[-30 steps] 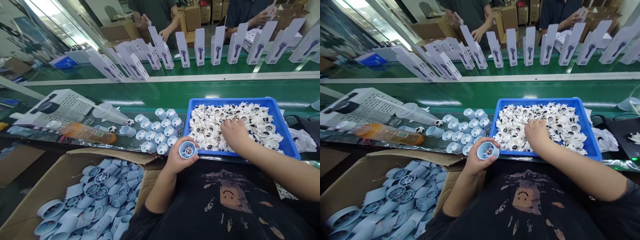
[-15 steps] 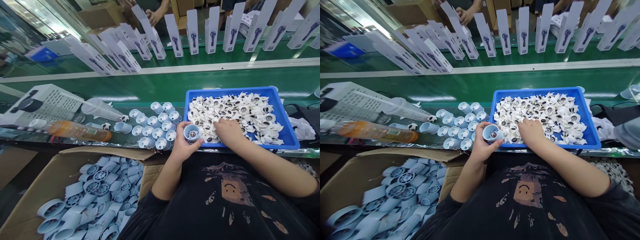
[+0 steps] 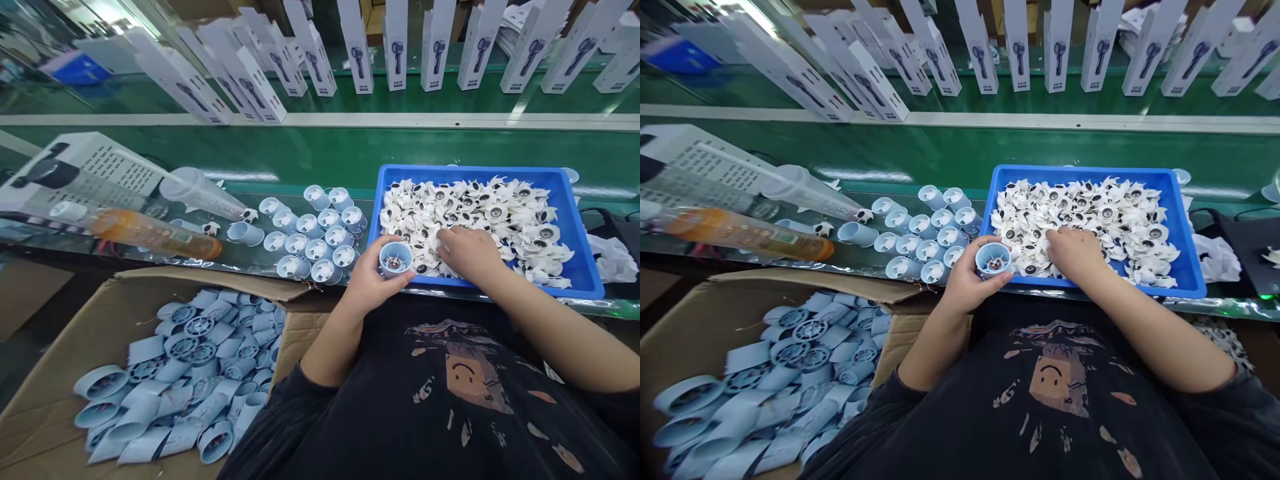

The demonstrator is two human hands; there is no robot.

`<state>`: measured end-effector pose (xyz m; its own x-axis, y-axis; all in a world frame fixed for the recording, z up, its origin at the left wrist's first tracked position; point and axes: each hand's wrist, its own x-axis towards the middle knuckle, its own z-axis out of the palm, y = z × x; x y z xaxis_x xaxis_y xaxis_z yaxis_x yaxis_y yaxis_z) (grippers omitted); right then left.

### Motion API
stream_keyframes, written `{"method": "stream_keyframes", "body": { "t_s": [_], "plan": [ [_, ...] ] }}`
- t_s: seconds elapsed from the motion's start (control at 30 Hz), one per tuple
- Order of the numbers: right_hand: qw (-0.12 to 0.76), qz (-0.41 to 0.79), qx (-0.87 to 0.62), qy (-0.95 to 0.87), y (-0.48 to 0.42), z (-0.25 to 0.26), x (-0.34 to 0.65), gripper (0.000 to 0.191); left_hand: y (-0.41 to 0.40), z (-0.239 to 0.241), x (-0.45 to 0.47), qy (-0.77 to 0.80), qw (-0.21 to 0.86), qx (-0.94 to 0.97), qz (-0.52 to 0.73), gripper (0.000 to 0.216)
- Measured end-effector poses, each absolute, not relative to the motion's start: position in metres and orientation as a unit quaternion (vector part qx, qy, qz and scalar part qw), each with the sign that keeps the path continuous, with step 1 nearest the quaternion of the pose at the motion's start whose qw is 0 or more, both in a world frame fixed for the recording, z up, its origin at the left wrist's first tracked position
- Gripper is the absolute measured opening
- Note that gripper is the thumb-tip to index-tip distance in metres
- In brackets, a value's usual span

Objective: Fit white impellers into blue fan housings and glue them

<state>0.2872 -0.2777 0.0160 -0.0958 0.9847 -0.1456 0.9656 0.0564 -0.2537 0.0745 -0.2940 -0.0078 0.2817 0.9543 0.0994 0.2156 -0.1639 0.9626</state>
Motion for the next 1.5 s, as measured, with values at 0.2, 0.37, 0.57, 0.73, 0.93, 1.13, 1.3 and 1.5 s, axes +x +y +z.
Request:
{"method": "stream_keyframes", "body": {
  "t_s": [0.2,0.37,0.57,0.73,0.93,1.13,1.3,1.5],
  "plan": [
    [0.211,0.387,-0.57,-0.694,-0.283,0.03,0.3,0.05,-0.297,-0.001,0.081,0.436,0.373,0.733,0.365,0.053],
    [0.267,0.382,-0.516,-0.718,-0.305,0.049,0.291,0.045,-0.296,0.002,0.095,0.378,0.247,0.823,0.343,0.049],
    [0.212,0.094,-0.463,-0.855,-0.313,0.054,0.281,0.014,-0.305,-0.002,0.109,0.378,0.114,0.833,0.387,0.03],
    [0.239,0.136,-0.433,-0.858,-0.308,0.048,0.289,0.007,-0.307,0.002,0.113,0.363,0.117,0.849,0.365,0.029],
    [0.24,0.203,-0.474,-0.823,-0.305,0.043,0.291,0.01,-0.309,0.006,0.12,0.35,0.099,0.858,0.363,0.03],
    [0.357,0.194,-0.485,-0.774,-0.315,0.034,0.323,0.027,-0.235,0.022,0.088,0.458,0.12,0.817,0.328,0.051],
    [0.386,0.101,-0.556,-0.729,-0.35,0.024,0.362,0.022,-0.118,0.034,0.058,0.585,0.147,0.738,0.304,0.041],
    [0.395,0.078,-0.588,-0.701,-0.385,0.007,0.373,0.022,-0.052,0.012,0.091,0.621,0.152,0.733,0.233,0.034]
  ]
}}
